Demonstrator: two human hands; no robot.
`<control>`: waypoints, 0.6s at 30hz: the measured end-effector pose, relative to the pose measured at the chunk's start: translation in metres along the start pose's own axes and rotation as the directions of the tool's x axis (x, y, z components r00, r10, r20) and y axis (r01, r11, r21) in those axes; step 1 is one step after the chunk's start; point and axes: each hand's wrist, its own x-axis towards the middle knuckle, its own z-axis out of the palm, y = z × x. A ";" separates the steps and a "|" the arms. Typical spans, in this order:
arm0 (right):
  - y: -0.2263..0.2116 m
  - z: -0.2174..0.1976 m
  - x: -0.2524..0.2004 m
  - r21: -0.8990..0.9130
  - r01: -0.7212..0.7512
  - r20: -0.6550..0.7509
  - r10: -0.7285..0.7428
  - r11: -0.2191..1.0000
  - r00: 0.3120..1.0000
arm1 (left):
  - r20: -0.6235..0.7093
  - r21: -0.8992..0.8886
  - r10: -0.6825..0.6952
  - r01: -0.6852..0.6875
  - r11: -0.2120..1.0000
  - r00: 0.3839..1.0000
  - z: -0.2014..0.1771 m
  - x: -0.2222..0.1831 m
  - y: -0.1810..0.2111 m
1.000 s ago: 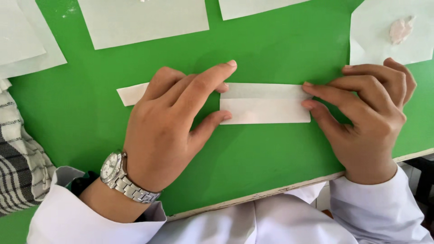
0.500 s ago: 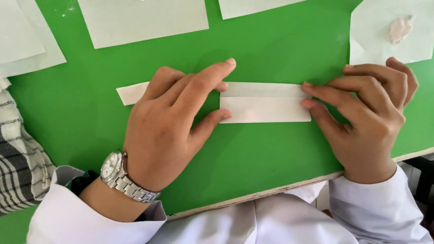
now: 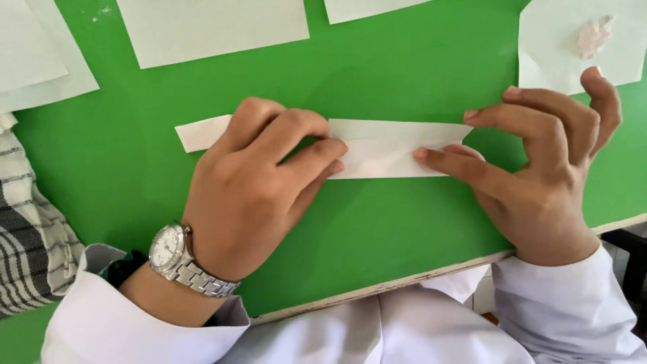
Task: The person folds a small square of white paper over a pile of pink powder to create a sealed rectangular pharmaceutical packet on a green counter.
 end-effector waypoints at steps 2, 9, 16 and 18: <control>-0.001 -0.002 0.000 0.002 -0.018 0.011 0.018 1.000 1.000 | -0.001 0.029 0.018 -0.018 0.999 1.000 -0.002 0.000 0.000; -0.010 -0.010 -0.002 -0.026 -0.052 0.025 0.052 0.998 0.998 | -0.033 0.228 0.102 -0.092 0.969 0.994 0.001 -0.004 0.005; -0.044 -0.008 0.002 -0.053 -0.135 -0.030 0.133 0.989 0.991 | -0.089 0.324 0.138 -0.103 0.941 0.986 0.005 -0.007 0.010; -0.057 -0.001 0.005 -0.139 -0.183 -0.121 0.167 0.973 0.979 | -0.100 0.392 0.146 -0.096 0.915 0.984 0.006 -0.008 0.009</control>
